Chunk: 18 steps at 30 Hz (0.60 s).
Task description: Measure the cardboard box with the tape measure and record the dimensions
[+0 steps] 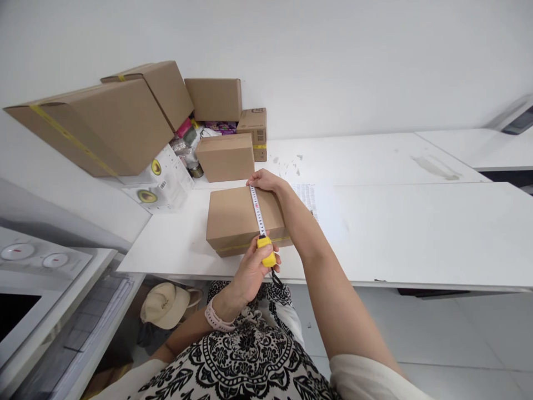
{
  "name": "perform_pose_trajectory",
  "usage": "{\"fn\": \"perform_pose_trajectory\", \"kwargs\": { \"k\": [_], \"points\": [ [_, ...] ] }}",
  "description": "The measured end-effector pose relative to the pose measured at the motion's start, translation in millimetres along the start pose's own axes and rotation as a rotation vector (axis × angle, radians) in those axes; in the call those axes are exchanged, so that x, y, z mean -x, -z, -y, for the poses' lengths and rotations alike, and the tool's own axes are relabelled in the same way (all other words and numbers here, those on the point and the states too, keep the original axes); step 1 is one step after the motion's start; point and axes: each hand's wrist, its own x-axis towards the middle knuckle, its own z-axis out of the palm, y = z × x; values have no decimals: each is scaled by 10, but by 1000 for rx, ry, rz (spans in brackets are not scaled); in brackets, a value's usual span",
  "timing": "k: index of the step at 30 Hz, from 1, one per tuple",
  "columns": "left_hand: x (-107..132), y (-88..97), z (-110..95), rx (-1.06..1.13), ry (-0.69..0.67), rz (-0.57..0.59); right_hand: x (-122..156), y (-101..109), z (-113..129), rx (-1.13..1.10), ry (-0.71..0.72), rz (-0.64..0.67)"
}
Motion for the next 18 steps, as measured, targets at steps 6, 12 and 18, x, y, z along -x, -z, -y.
{"fn": "perform_pose_trajectory", "kwargs": {
  "k": [6,12,18],
  "points": [
    [26,10,-42,-2,6,0,-84,-7,-12,25,12,-17],
    [38,34,-59,-2,5,-12,-267,45,-14,73,15,21],
    [48,55,-72,-6,6,-25,-301,45,-36,124,-17,33]
  ]
}}
